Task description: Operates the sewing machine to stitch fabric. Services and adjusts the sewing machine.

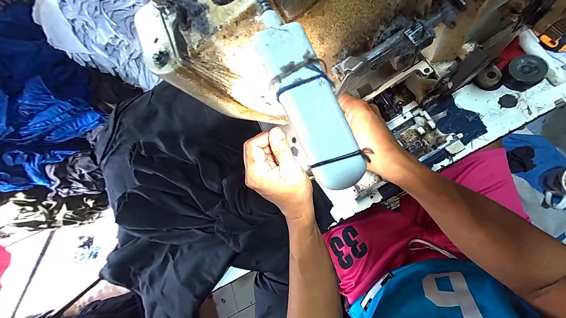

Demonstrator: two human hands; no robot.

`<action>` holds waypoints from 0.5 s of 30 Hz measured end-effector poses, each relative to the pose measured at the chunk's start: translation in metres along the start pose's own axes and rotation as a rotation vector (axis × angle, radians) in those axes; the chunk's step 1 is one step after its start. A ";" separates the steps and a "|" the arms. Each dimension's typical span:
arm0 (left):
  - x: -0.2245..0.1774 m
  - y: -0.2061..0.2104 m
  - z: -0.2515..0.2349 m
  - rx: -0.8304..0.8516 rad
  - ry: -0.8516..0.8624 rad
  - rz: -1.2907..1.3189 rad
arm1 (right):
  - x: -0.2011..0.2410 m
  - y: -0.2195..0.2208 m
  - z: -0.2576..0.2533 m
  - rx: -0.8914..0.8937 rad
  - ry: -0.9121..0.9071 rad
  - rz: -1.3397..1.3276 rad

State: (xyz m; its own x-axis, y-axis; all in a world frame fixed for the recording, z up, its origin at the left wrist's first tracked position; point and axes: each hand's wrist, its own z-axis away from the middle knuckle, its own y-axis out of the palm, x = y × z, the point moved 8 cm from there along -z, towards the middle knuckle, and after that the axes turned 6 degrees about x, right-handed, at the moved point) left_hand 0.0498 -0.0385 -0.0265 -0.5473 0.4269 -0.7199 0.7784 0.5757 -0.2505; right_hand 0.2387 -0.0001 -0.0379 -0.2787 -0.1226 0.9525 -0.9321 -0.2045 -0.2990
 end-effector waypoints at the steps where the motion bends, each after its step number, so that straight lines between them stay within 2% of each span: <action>1: 0.000 0.000 0.000 -0.004 0.010 -0.004 | 0.002 -0.001 -0.004 0.005 0.013 -0.002; 5: 0.001 -0.003 0.005 -0.022 0.022 -0.042 | 0.005 0.002 -0.013 0.074 0.153 -0.091; 8: -0.006 -0.005 0.008 -0.030 0.046 -0.076 | -0.013 0.016 -0.027 0.164 0.219 -0.181; 15: -0.006 -0.002 0.002 0.044 0.020 -0.101 | -0.012 0.015 -0.026 0.214 0.180 -0.119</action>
State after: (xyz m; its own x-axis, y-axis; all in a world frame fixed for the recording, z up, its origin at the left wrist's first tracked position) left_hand 0.0524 -0.0440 -0.0231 -0.6293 0.3828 -0.6763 0.7316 0.5855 -0.3493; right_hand 0.2219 0.0231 -0.0529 -0.2253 0.0849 0.9706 -0.8960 -0.4093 -0.1722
